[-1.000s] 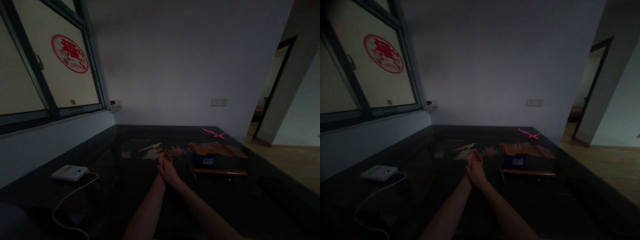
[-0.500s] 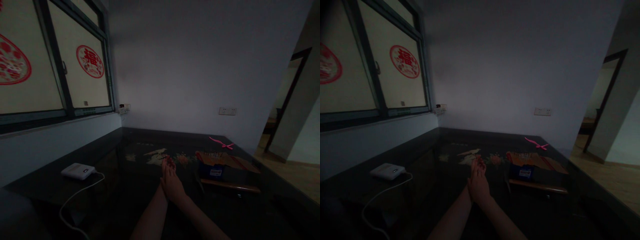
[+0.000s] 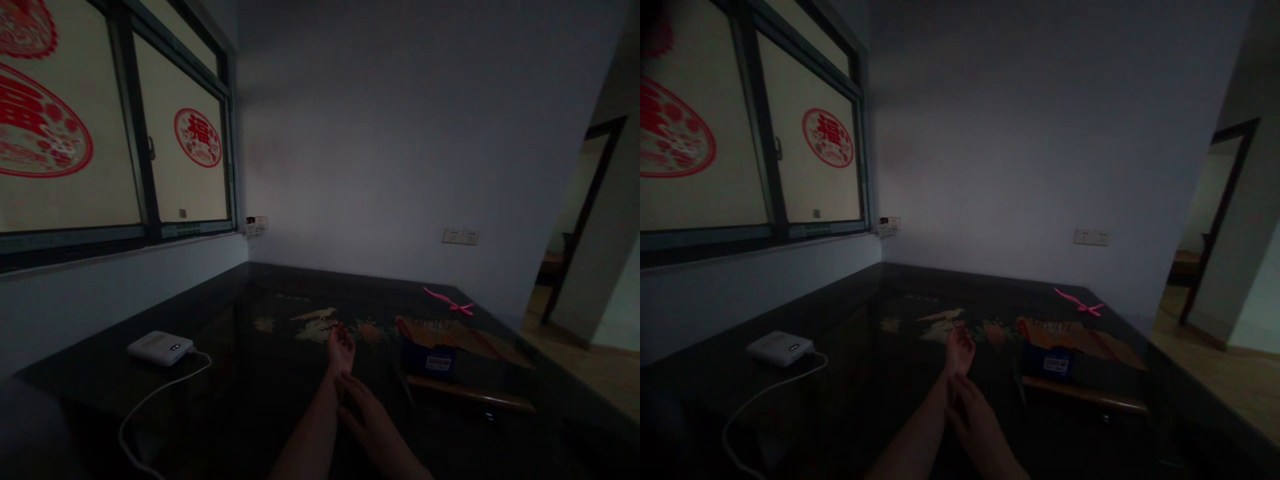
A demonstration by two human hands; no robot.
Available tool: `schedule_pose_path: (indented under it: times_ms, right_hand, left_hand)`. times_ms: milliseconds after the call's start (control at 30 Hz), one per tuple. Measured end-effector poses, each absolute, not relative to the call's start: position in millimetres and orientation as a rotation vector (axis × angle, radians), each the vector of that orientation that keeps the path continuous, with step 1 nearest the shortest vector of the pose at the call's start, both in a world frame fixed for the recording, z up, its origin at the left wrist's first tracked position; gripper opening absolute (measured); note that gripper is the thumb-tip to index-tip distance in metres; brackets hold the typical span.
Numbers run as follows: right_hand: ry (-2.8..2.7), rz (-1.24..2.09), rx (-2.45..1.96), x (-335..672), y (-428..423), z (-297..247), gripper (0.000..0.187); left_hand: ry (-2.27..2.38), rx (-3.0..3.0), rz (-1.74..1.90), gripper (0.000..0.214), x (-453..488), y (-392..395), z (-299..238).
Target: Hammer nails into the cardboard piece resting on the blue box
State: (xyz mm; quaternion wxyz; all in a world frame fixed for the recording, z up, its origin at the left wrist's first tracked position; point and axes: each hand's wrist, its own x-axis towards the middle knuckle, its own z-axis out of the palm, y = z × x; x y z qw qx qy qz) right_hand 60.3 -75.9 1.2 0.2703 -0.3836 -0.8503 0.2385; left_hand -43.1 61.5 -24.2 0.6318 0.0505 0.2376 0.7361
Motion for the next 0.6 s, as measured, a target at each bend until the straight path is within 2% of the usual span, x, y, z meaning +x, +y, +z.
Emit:
schedule_pose_path:
  times_ms: [67, 167, 400, 500, 600]
  right_hand:
    - [-2.205, 0.717, -0.981, 86, -77, 3, 0.043]
    - [-2.013, 0.612, -1.134, 141, -65, -2, 0.036]
    - [-1.721, 0.198, -1.536, 280, 12, -37, 0.046]
    - [-1.713, 0.11, -1.725, 295, 36, -43, 0.049]
    - [-1.758, 0.128, -1.789, 286, 50, -36, 0.042]
  left_hand:
    - [0.453, 0.029, 1.676, 0.019, -43, 63, -25]
    - [0.438, -0.012, 1.667, 0.016, -42, 64, -26]
    - [0.471, 0.0, 1.652, 0.014, -41, 67, -27]
    - [0.492, 0.019, 1.649, 0.013, -41, 69, -29]
    - [0.508, 0.035, 1.636, 0.012, -40, 69, -29]
